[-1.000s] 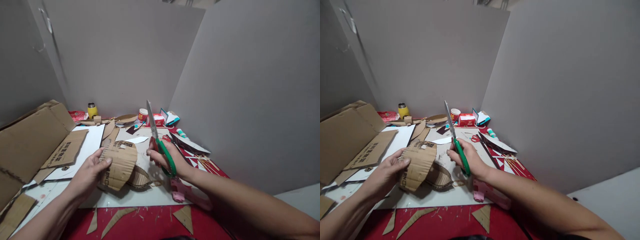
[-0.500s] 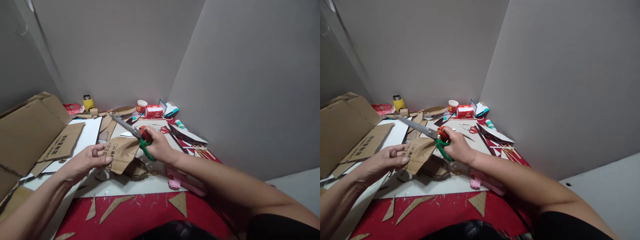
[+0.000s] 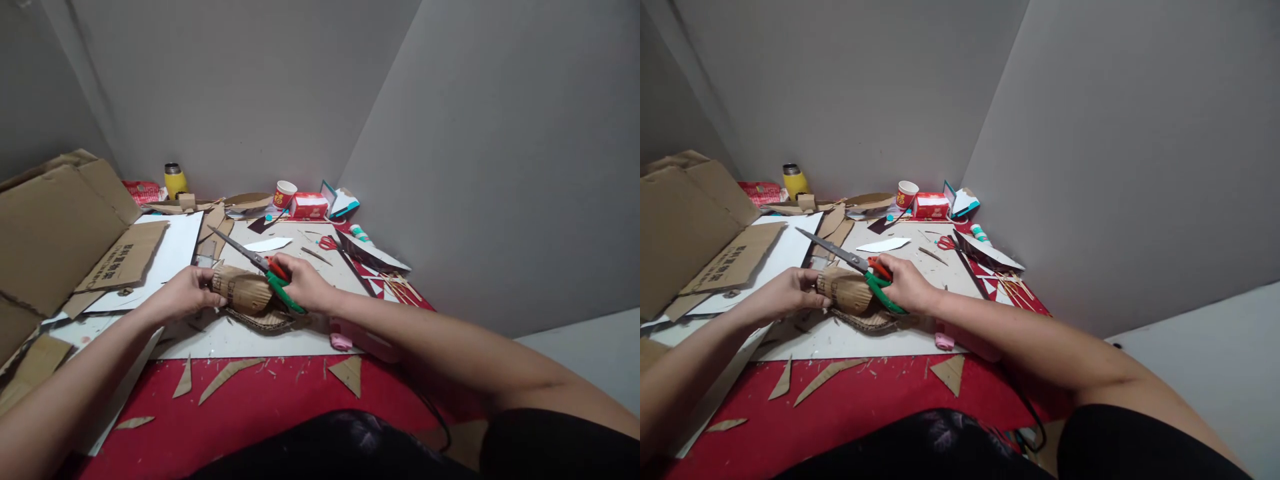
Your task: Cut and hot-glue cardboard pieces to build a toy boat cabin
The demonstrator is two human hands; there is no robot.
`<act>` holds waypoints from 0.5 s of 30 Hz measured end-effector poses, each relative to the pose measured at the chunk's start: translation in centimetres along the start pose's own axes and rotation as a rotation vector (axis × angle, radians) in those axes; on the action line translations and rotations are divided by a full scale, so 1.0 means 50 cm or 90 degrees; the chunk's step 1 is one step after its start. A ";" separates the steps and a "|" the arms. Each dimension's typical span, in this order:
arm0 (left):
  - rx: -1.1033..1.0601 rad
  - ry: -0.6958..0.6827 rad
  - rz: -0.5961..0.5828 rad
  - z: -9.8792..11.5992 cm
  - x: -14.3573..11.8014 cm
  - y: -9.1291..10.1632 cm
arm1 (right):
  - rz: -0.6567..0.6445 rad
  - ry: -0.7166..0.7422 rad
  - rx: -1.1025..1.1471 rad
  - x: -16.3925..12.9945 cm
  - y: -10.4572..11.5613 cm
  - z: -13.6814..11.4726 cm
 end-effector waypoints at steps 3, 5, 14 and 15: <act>0.037 0.003 0.013 -0.003 -0.005 0.005 | -0.009 0.014 -0.010 -0.003 -0.004 0.005; 0.047 0.004 0.013 -0.004 -0.009 0.008 | -0.014 0.021 -0.014 -0.006 -0.007 0.010; 0.123 -0.073 0.024 -0.015 -0.047 -0.005 | -0.026 0.124 -0.036 -0.032 -0.017 0.018; 0.078 -0.081 0.018 -0.017 -0.051 -0.007 | -0.031 0.159 -0.047 -0.035 -0.016 0.018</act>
Point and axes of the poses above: each hand's wrist, its own x-axis towards the middle knuckle, its own y-axis out of the back of the hand, z = x × y, the point moved 1 cm from there along x, towards the middle knuckle, and after that the axes turned 7 degrees about -x, right-handed, at the moved point
